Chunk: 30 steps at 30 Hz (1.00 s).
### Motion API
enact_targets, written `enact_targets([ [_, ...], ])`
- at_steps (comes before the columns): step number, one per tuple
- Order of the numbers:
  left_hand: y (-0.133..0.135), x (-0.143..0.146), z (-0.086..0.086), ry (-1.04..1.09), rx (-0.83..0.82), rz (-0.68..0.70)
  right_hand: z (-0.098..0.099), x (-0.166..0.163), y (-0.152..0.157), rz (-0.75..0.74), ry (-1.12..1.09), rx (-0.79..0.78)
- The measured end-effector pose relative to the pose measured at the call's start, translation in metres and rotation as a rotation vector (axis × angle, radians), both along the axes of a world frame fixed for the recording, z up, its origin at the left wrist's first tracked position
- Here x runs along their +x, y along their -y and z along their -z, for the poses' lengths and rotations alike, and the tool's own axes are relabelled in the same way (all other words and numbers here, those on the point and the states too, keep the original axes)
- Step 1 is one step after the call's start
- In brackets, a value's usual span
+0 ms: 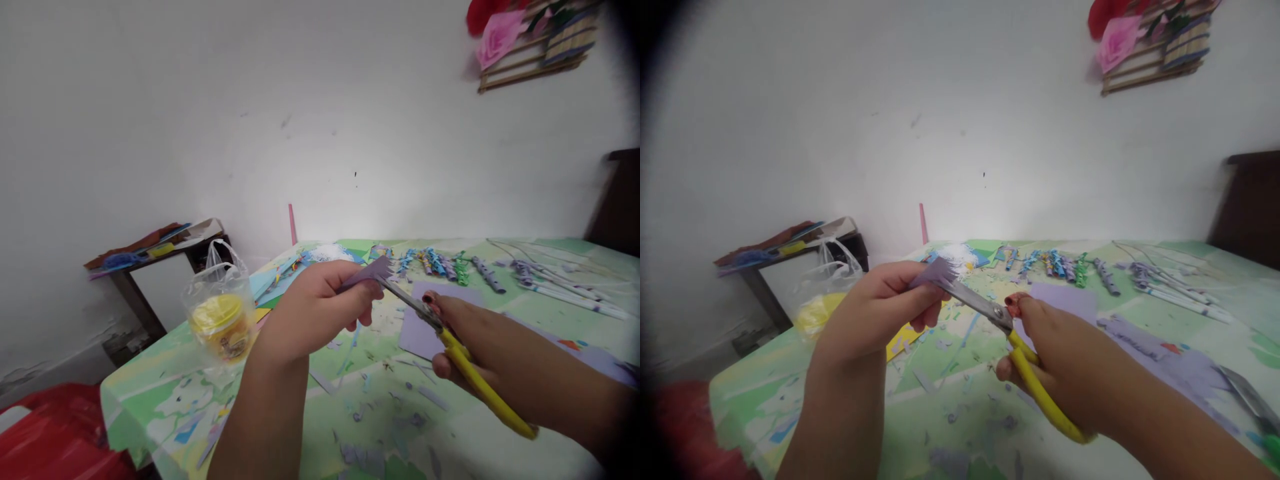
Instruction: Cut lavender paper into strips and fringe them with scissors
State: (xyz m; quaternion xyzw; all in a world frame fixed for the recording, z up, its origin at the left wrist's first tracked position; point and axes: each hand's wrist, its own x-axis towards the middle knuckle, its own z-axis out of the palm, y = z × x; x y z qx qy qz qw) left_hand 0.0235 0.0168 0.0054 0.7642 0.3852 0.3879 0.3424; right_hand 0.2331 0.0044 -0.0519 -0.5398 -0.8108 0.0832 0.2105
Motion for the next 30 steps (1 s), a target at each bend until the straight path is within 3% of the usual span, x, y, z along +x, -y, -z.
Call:
enact_targets([
  [3, 0.001, 0.003, 0.001, -0.051, 0.074, -0.074, 0.002, 0.000, 0.000, 0.005, 0.034, -0.036],
  [10, 0.002, -0.001, 0.001, -0.088, 0.053, -0.017, -0.002, -0.007, 0.006, -0.064, 0.037, -0.089],
  [19, 0.004, -0.004, -0.001, -0.060, 0.021, 0.006, 0.004, -0.013, 0.006, -0.140, 0.035, -0.019],
  [22, 0.004, -0.005, -0.001, -0.005, -0.053, 0.048, 0.007, -0.012, 0.004, -0.162, -0.003, -0.039],
  [26, 0.001, -0.011, 0.000, 0.116, -0.163, 0.206, 0.006, -0.011, 0.004, -0.193, -0.056, -0.041],
  [30, -0.001, -0.016, 0.001, 0.146, -0.156, 0.244, 0.004, -0.009, 0.006, -0.188, -0.078, -0.019],
])
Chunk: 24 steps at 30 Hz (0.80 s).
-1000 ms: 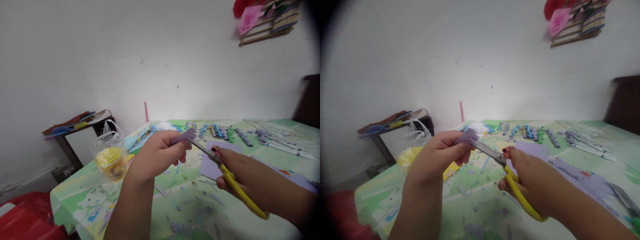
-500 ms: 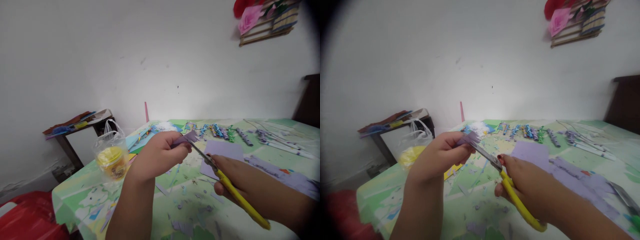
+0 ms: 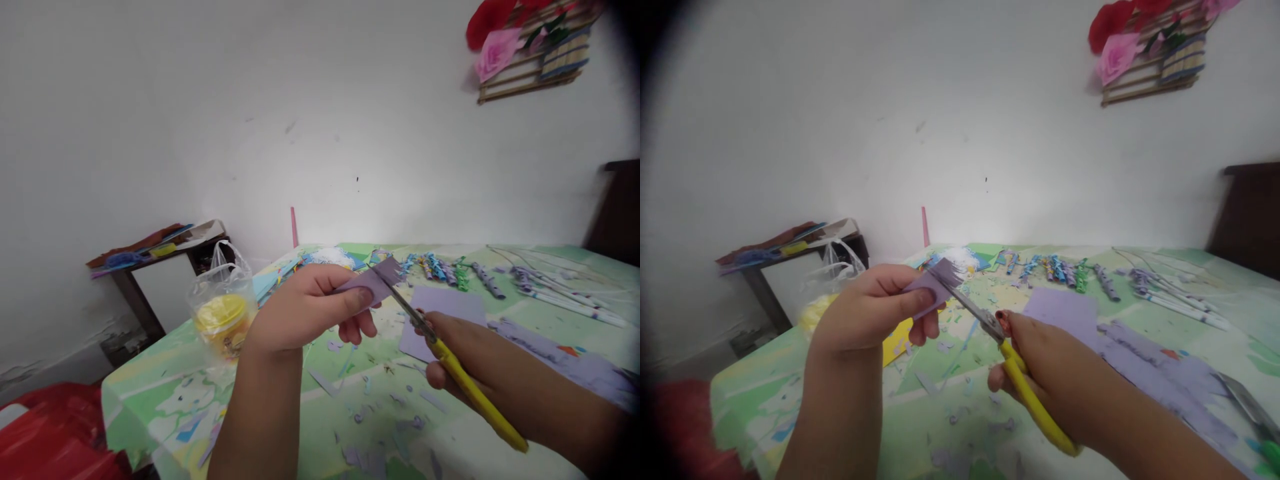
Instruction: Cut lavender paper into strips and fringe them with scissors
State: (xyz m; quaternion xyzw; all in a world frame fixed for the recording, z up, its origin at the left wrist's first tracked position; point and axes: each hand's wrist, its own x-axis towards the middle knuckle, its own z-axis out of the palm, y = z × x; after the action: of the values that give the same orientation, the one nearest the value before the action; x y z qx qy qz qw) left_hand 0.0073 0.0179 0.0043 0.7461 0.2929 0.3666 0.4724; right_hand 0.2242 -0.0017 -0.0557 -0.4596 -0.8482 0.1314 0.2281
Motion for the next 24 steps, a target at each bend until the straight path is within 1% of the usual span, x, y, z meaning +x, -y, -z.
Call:
enact_targets([
  [2, 0.002, 0.002, -0.001, -0.034, 0.039, -0.060, 0.000, 0.001, 0.001, 0.043, 0.005, 0.006],
  [4, 0.005, 0.006, -0.002, -0.061, 0.089, -0.151, 0.001, 0.003, 0.002, 0.077, 0.014, -0.004],
  [7, 0.008, 0.014, -0.002, -0.096, 0.161, -0.276, 0.001, 0.003, 0.001, 0.087, 0.030, -0.030],
  [9, 0.009, 0.017, -0.001, -0.128, 0.193, -0.315, 0.001, 0.002, 0.001, 0.091, 0.037, -0.031],
  [12, 0.010, 0.020, 0.000, -0.166, 0.236, -0.312, 0.000, -0.001, 0.001, 0.074, 0.037, 0.021],
  [15, 0.010, 0.020, 0.001, -0.181, 0.262, -0.295, -0.001, -0.002, 0.002, 0.014, 0.049, 0.091],
  [18, 0.010, 0.017, 0.002, -0.190, 0.288, -0.299, -0.002, -0.002, 0.004, -0.058, 0.063, 0.099],
  [21, 0.010, 0.015, 0.002, -0.208, 0.309, -0.302, -0.002, -0.003, 0.007, -0.054, 0.062, 0.081],
  [24, 0.012, 0.014, 0.002, -0.216, 0.309, -0.294, -0.001, -0.004, 0.009, -0.052, -0.013, 0.115],
])
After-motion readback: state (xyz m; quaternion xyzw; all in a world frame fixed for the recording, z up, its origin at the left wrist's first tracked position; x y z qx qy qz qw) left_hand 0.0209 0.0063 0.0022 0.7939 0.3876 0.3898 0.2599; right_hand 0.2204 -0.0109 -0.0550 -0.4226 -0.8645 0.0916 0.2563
